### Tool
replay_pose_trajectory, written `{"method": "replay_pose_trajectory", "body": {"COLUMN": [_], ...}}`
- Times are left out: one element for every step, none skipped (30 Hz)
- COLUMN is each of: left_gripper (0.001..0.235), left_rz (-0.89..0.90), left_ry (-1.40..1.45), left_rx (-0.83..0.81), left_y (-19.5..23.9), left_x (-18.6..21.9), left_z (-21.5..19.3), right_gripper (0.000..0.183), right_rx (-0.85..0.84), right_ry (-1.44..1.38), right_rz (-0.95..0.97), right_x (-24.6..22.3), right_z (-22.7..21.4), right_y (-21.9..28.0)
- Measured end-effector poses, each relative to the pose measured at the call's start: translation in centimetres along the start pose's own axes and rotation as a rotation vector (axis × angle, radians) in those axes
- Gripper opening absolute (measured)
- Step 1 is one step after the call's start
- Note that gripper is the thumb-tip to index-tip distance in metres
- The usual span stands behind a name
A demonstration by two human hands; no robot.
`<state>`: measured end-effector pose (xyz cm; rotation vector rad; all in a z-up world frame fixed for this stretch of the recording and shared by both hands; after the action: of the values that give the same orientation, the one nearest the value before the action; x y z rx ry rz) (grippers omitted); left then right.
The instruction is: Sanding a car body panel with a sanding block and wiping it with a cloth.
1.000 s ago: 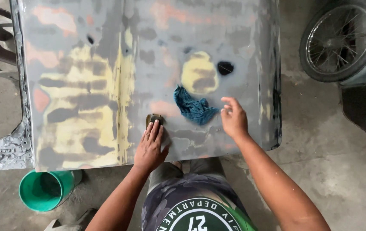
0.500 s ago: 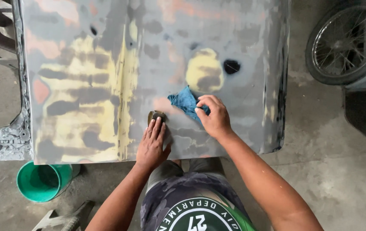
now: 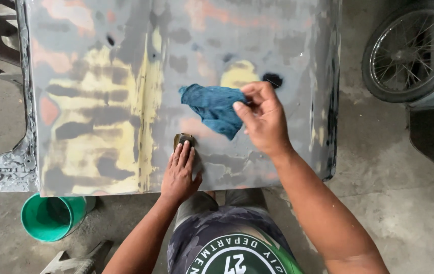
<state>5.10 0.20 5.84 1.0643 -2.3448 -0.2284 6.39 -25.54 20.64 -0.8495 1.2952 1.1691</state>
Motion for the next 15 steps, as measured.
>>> {"method": "replay_pose_trajectory", "body": {"left_gripper": [0.087, 0.086, 0.085, 0.085, 0.084, 0.083, 0.083, 0.082, 0.081, 0.081, 0.08, 0.08, 0.08, 0.081, 0.081], "left_rz": [-0.001, 0.011, 0.02, 0.016, 0.025, 0.035, 0.034, 0.036, 0.032, 0.027, 0.026, 0.026, 0.022, 0.016, 0.007], "left_ry": [0.0, -0.001, -0.001, -0.002, 0.001, 0.004, 0.005, 0.007, 0.009, 0.01, 0.005, 0.001, -0.003, -0.01, -0.017], "left_rx": [0.0, 0.019, 0.038, 0.037, 0.049, 0.06, 0.059, 0.078, 0.095, 0.092, 0.112, 0.132, 0.127, 0.143, 0.158], "left_y": [0.0, 0.0, 0.0, 0.0, 0.2, 0.3, 0.2, 0.0, 0.0, 0.0, 0.2, 0.3, 0.2, 0.0, 0.0], "left_x": [0.0, -0.1, -0.1, -0.3, -0.2, -0.2, -0.1, -0.1, -0.1, 0.1, 0.1, 0.1, 0.2, 0.2, 0.2], "left_z": [0.1, 0.2, 0.3, 0.2, 0.2, 0.3, 0.4, 0.4, 0.4, 0.6, 0.8, 1.1, 1.2, 1.3, 1.5], "right_gripper": [0.028, 0.024, 0.021, 0.021, 0.024, 0.027, 0.027, 0.031, 0.035, 0.035, 0.042, 0.05, 0.05, 0.059, 0.069], "right_rx": [0.0, 0.124, 0.245, 0.242, 0.289, 0.334, 0.333, 0.327, 0.313, 0.307, 0.156, 0.002, 0.0, -0.122, -0.248], "right_ry": [-0.001, 0.228, 0.454, 0.453, 0.644, 0.836, 0.837, 0.987, 1.134, 1.132, 1.218, 1.298, 1.29, 1.357, 1.419], "right_rz": [0.0, -0.012, -0.022, -0.021, 0.021, 0.064, 0.065, 0.01, -0.045, -0.042, -0.105, -0.169, -0.166, -0.215, -0.264], "right_x": [3.2, 6.3, 9.5, 11.1, 12.8, 14.5, 15.0, 15.4, 15.9, 16.4, 17.1, 17.8, 18.5, 19.3, 20.2], "right_z": [-2.1, -4.3, -6.4, -8.2, -10.1, -12.1, -12.4, -12.7, -12.8, -12.5, -11.8, -11.2, -11.3, -11.3, -11.2], "right_y": [-0.1, -0.1, -0.2, -0.1, 0.6, 1.4, 1.6, 1.8, 2.0, 1.7, 1.6, 1.6, 0.5, -0.6, -1.6]}}
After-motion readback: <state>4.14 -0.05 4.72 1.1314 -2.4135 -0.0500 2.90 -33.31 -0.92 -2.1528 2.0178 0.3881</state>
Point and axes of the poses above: each hand's wrist, its own y-axis away from the middle knuckle, its own z-axis out of the palm, x = y × z, the point moved 1 cm from there along -y, towards the middle knuckle, and after that the axes turned 5 degrees about -x, right-handed, at the moved point
